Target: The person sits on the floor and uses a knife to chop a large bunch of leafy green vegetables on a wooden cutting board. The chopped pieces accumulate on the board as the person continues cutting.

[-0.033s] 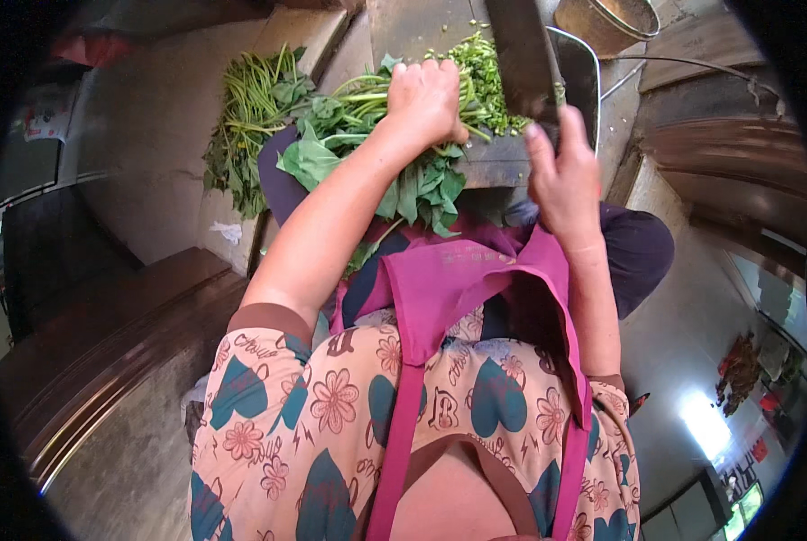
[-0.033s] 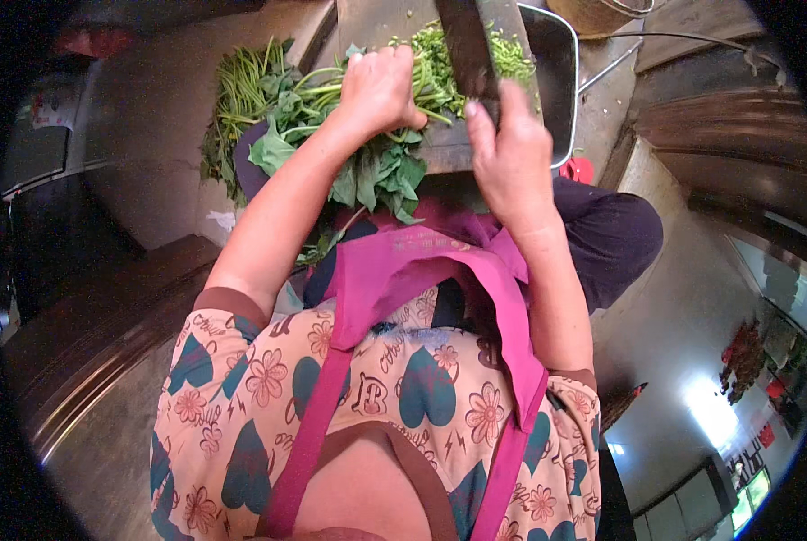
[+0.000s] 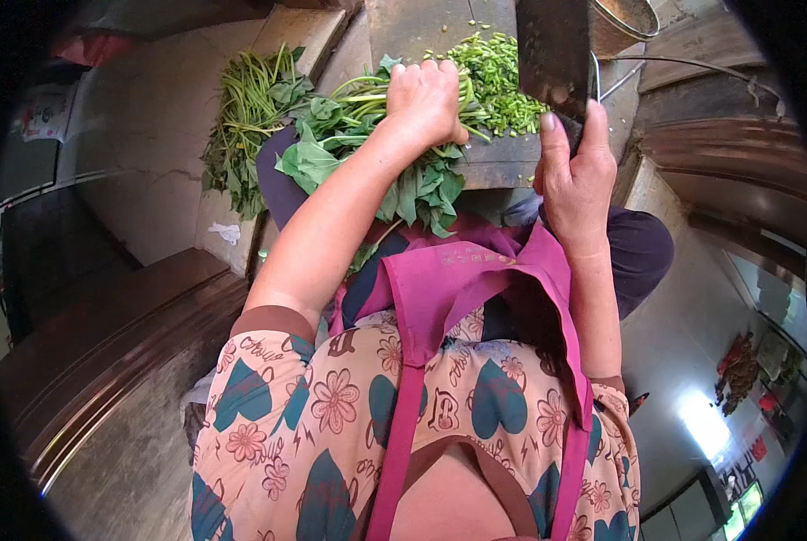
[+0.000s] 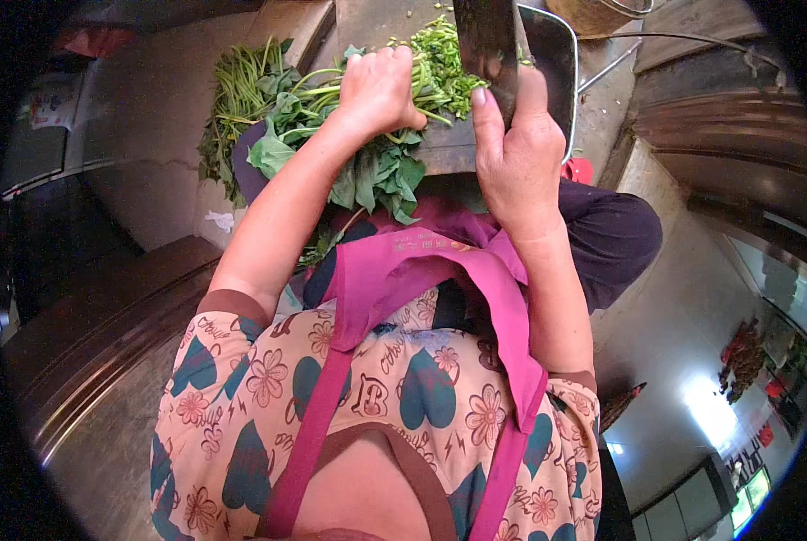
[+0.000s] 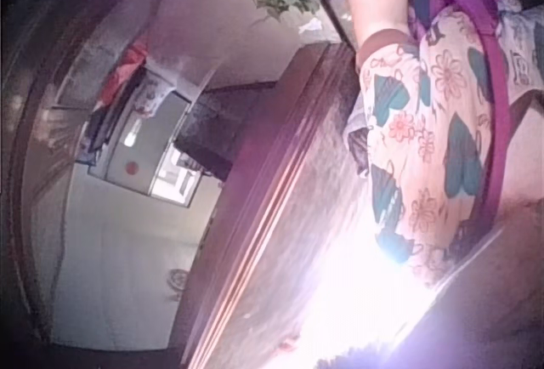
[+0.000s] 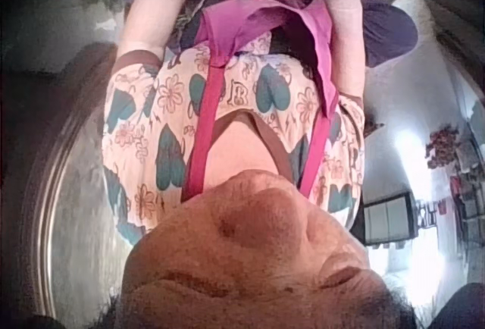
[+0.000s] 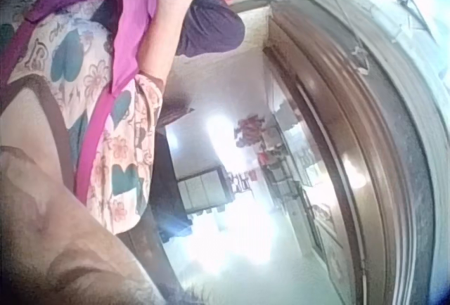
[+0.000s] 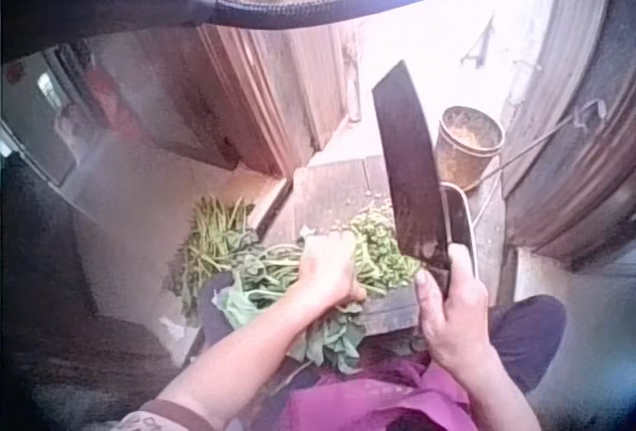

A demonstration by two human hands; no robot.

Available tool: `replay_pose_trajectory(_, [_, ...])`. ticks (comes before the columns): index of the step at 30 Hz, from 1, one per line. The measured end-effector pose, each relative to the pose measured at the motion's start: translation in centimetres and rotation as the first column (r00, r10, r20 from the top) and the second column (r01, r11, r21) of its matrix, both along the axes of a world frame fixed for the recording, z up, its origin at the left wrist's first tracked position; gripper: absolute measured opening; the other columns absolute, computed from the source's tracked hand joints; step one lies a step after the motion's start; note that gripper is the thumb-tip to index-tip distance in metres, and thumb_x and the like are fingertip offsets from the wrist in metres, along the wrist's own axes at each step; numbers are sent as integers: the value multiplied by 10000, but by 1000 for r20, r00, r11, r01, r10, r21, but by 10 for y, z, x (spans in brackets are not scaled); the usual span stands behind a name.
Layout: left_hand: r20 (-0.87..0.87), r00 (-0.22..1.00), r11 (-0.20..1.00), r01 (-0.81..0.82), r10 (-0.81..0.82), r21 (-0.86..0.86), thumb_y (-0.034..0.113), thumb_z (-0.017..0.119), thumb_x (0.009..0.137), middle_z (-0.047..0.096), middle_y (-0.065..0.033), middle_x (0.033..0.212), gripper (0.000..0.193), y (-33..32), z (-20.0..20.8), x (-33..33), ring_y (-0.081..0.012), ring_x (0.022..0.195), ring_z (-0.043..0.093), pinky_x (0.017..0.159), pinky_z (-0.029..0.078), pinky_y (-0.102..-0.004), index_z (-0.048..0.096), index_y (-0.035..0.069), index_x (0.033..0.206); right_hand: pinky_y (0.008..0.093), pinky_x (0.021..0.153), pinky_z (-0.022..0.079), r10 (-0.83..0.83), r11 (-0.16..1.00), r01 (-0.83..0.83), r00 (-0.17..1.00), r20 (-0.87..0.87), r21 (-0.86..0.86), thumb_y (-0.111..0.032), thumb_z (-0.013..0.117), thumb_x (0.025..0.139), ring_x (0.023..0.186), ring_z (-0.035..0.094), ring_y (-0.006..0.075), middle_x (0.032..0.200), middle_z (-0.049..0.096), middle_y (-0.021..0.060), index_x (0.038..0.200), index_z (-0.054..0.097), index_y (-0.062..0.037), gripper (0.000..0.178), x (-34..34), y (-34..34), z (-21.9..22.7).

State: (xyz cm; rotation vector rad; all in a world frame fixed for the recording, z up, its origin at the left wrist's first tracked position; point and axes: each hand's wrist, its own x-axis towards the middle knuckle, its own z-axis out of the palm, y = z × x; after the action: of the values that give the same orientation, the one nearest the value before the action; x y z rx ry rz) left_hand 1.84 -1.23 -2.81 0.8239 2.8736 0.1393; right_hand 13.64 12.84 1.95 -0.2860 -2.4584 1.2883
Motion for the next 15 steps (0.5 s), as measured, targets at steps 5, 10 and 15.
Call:
replay_pose_trajectory(5, [-10,1000,999,2,-2,36,391,859,494,652,-163,976,684,0,-5,-2,-318,956,632,857,461,-416,580,12,992,547,672,469,130,956,-208,932,339,207,-173,576,909,791,595,497,788,611,296,986,430,4,243,-23,-6,-48])
replay_pose_trajectory(10, [-241,970,998,-22,34,51,426,881,460,600,-174,1125,896,-3,-5,8,-340,1126,539,980,357,-505,525,-6,1160,569,678,469,130,942,-220,936,327,253,-196,557,914,776,601,492,776,611,298,975,408,-2,251,-19,-9,-54])
replay_pose_trajectory(15, [-228,966,991,-105,120,79,460,888,447,564,-180,1193,1008,-16,-13,20,-347,1210,471,1070,234,-574,477,-30,1226,556,672,476,107,946,-197,939,327,257,-208,564,912,776,608,477,787,623,280,1004,436,-19,247,-16,-6,-54])
